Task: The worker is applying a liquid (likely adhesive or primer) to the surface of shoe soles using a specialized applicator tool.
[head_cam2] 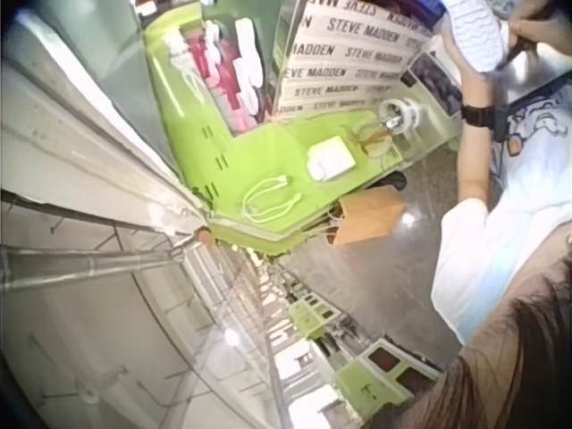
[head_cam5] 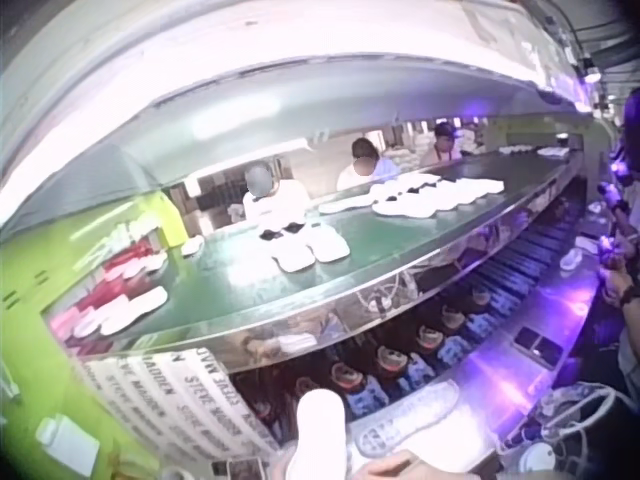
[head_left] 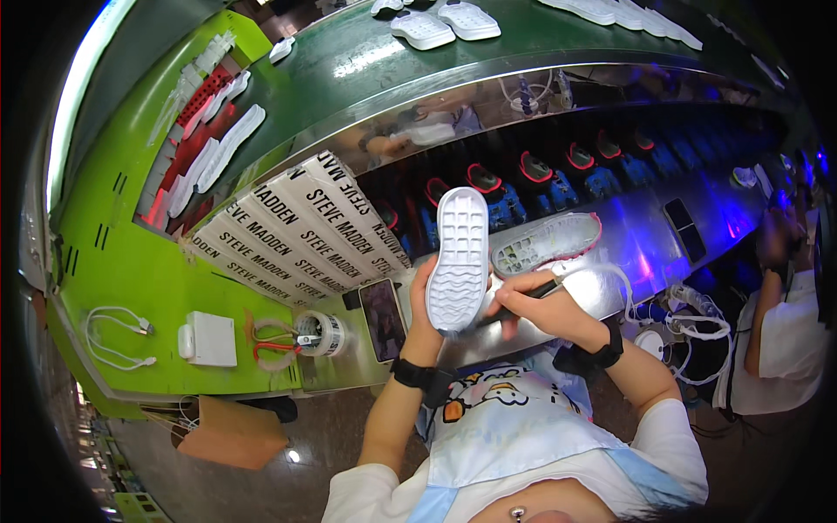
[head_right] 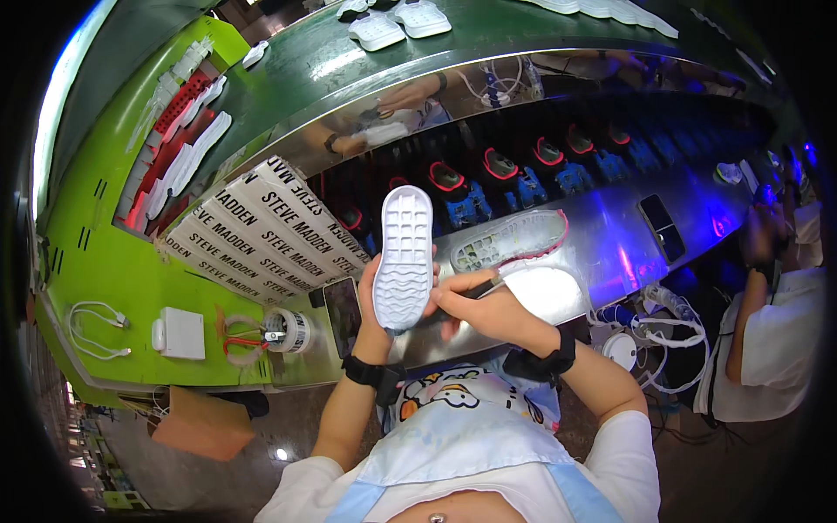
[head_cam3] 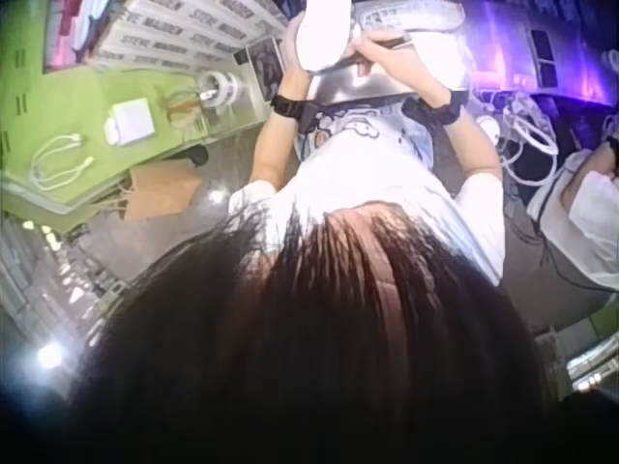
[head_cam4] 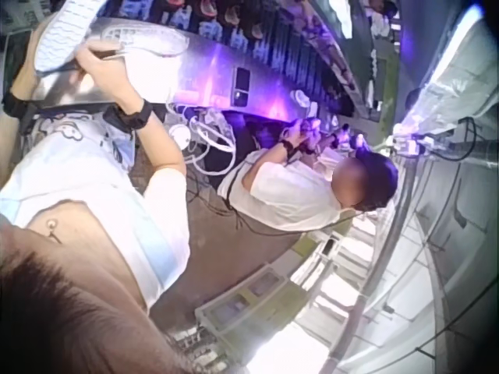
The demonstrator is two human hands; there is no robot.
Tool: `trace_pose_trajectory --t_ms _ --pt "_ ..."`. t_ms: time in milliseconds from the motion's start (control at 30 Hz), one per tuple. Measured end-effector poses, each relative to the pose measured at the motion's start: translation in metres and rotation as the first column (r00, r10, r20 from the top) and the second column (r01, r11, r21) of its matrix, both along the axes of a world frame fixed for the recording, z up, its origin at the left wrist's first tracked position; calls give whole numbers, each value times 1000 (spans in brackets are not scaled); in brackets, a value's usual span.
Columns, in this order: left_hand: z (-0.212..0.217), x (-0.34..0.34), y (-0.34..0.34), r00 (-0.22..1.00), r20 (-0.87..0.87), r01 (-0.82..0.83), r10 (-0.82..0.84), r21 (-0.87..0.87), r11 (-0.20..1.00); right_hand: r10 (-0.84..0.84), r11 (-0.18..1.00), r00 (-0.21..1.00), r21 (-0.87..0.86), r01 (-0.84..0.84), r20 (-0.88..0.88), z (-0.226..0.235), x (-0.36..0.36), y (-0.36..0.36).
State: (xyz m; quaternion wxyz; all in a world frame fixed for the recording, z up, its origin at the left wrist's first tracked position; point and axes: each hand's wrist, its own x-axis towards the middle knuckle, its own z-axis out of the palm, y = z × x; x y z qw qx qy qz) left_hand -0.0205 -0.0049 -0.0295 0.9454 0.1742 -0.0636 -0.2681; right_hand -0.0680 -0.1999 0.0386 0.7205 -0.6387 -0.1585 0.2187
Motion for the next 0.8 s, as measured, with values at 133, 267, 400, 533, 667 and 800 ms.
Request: trace_pose_trajectory --t_ms 133,267,400,533,667,800 --pt "1 14 6 983 -15 185 -185 65 981 191 973 921 -192 -130 341 16 -3 -4" --pt "24 21 -4 929 -231 331 -287 175 927 119 987 803 -154 -35 584 26 2 -11" --pt "36 26 -10 860 -314 502 -402 385 774 395 891 728 -428 -153 560 28 -7 -21" --pt "61 30 -14 828 -352 561 -437 484 671 151 975 752 -221 -7 642 27 -4 -30" --pt "35 37 -4 859 -262 505 -439 572 646 237 918 690 -390 72 684 8 3 -65" --pt "70 23 -12 933 71 275 -352 490 827 -396 859 651 10 512 648 31 -3 -65"
